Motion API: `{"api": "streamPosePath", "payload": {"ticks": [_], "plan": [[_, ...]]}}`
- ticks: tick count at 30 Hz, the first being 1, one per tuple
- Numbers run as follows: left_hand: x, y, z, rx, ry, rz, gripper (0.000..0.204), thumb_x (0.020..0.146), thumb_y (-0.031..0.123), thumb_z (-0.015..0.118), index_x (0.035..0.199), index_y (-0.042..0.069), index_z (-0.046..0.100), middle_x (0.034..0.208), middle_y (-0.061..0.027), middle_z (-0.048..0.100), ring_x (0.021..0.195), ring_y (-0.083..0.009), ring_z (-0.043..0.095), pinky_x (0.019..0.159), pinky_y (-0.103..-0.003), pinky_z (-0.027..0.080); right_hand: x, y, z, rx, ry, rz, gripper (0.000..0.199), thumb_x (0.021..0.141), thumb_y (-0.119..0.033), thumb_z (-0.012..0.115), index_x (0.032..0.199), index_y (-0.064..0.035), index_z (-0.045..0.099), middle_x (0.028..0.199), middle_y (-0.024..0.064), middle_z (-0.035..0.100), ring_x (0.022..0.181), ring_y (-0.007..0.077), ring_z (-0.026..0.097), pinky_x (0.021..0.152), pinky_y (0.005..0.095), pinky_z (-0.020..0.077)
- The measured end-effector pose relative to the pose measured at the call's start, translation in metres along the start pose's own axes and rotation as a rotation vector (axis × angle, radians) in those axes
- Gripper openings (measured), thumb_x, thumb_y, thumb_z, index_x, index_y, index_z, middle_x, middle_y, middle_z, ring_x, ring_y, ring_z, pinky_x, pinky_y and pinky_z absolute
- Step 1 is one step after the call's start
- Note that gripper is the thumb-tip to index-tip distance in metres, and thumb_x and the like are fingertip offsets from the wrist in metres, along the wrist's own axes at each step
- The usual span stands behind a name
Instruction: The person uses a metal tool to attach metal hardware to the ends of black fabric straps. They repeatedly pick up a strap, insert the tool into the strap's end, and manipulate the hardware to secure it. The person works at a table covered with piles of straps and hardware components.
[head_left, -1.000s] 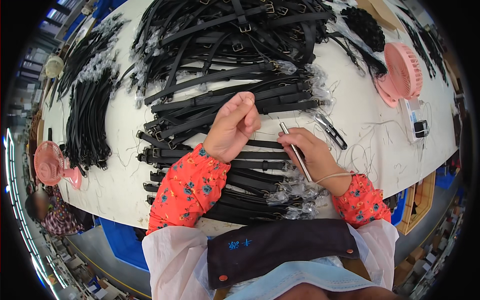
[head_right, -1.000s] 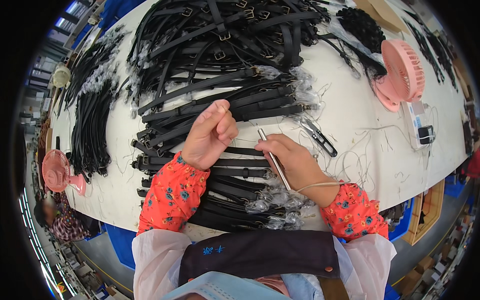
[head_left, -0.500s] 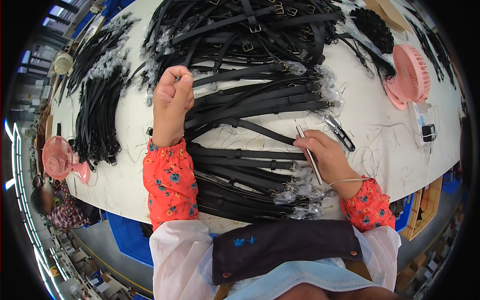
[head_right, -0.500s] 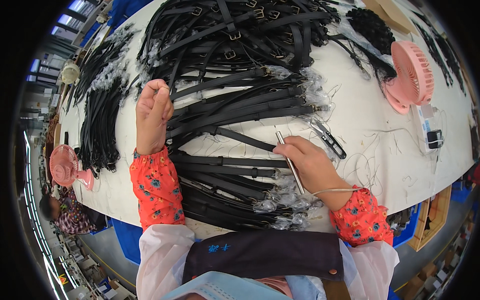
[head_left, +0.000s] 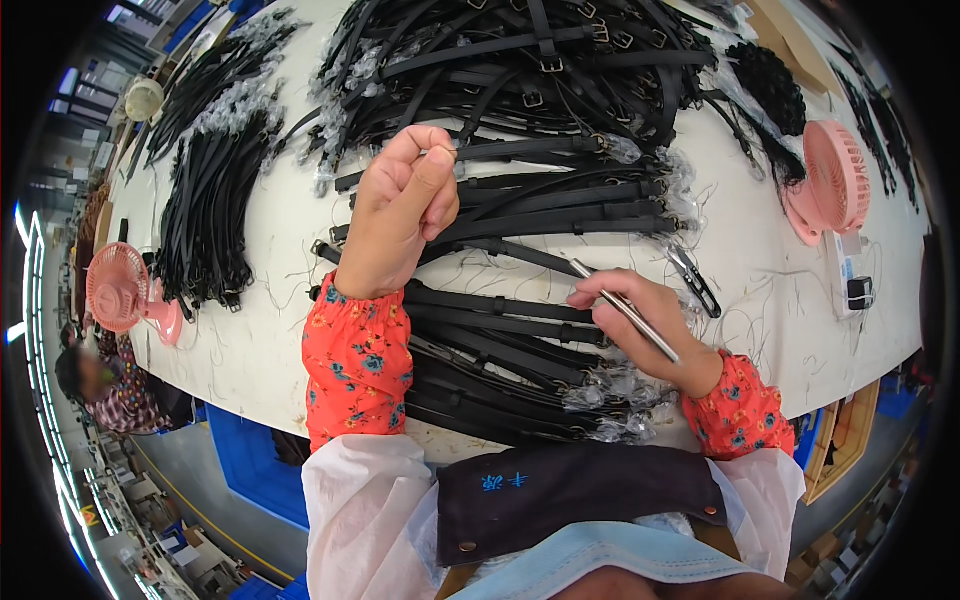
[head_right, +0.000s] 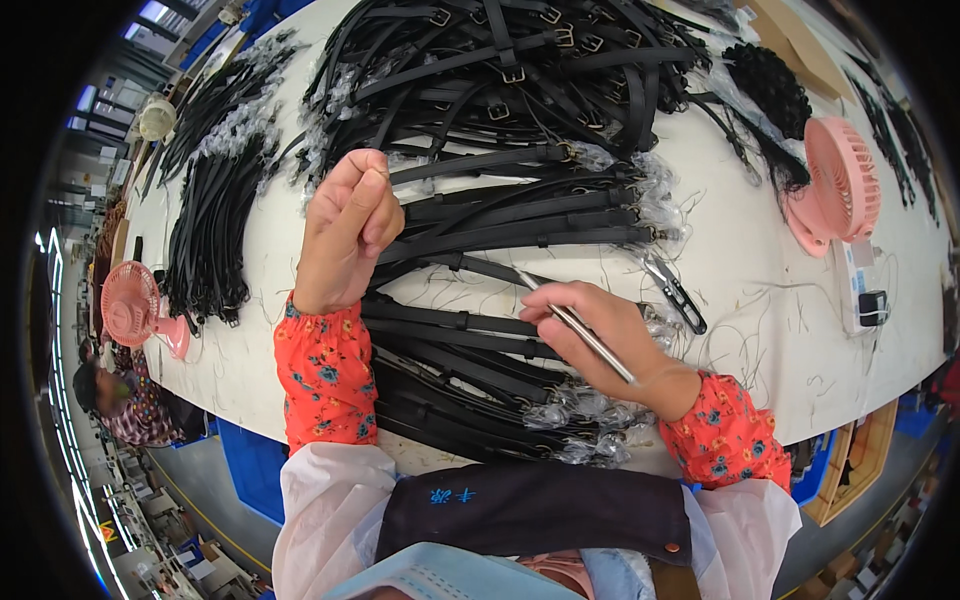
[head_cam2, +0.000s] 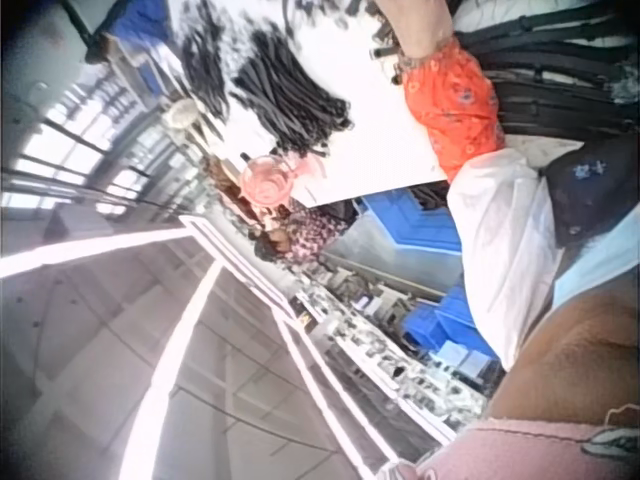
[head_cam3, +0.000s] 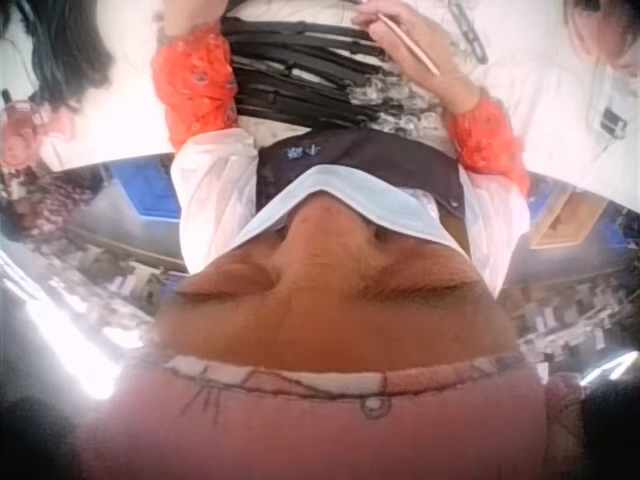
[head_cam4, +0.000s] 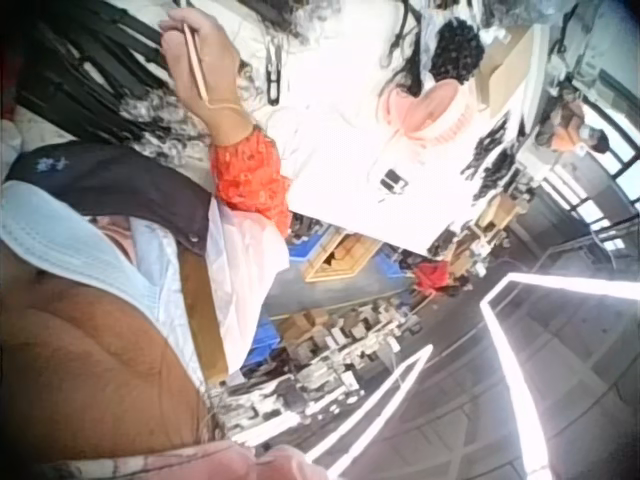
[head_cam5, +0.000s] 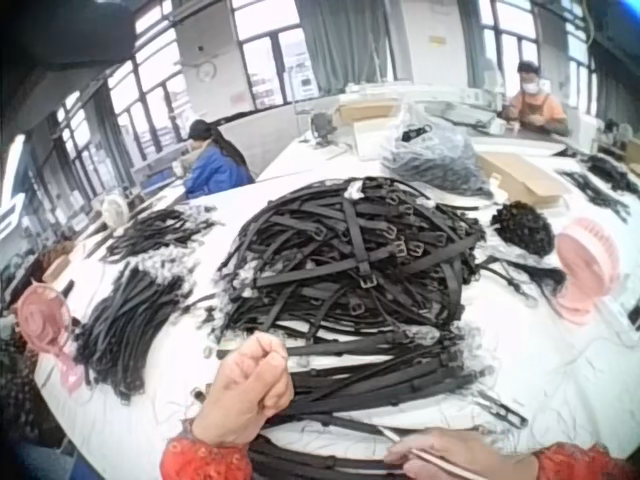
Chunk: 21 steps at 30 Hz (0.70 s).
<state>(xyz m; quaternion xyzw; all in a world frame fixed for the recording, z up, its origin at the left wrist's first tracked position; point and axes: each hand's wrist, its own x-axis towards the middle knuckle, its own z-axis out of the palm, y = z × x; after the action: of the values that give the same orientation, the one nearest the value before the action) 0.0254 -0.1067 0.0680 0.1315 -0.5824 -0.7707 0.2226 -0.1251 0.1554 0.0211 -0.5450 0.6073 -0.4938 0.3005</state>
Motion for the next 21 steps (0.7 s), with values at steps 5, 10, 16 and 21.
{"api": "streamPosePath", "payload": {"ticks": [5,10,16,21], "plan": [[0.000,0.001,0.004,-0.011,-0.009,-0.013,0.015,0.108,0.022,0.058,0.111,0.007,0.055,0.064,0.0041,0.046,0.053,-0.0043,0.035,0.051,-0.022,0.030,0.031,0.018,0.020,0.540,-0.046,0.150,0.032,0.110,-0.022,0.054,0.129,0.0028,0.061,0.105,0.0114,0.073,0.099,0.0164,0.069,0.091,0.0316,0.0557],[-0.002,0.002,0.007,-0.030,-0.028,-0.017,0.015,0.108,0.021,0.058,0.110,0.007,0.055,0.065,0.0042,0.046,0.053,-0.0044,0.035,0.051,-0.022,0.030,0.040,0.030,0.027,0.569,-0.059,0.186,0.032,0.110,-0.024,0.054,0.128,0.0023,0.062,0.104,0.0111,0.073,0.097,0.0152,0.068,0.091,0.0307,0.0548],[-0.004,0.003,0.011,-0.038,-0.049,-0.019,0.016,0.108,0.022,0.059,0.110,0.006,0.055,0.064,0.0046,0.046,0.053,-0.0043,0.035,0.051,-0.022,0.031,0.041,0.029,0.028,0.558,-0.070,0.216,0.032,0.110,-0.024,0.055,0.129,0.0013,0.062,0.108,0.0101,0.073,0.097,0.0133,0.066,0.090,0.0290,0.0538],[-0.005,0.003,0.012,-0.036,-0.049,-0.031,0.016,0.108,0.022,0.059,0.110,0.006,0.055,0.064,0.0048,0.046,0.053,-0.0044,0.035,0.051,-0.022,0.031,0.042,0.029,0.029,0.560,-0.083,0.232,0.034,0.110,-0.026,0.056,0.130,0.0007,0.062,0.109,0.0100,0.072,0.097,0.0135,0.065,0.090,0.0288,0.0532]]}}
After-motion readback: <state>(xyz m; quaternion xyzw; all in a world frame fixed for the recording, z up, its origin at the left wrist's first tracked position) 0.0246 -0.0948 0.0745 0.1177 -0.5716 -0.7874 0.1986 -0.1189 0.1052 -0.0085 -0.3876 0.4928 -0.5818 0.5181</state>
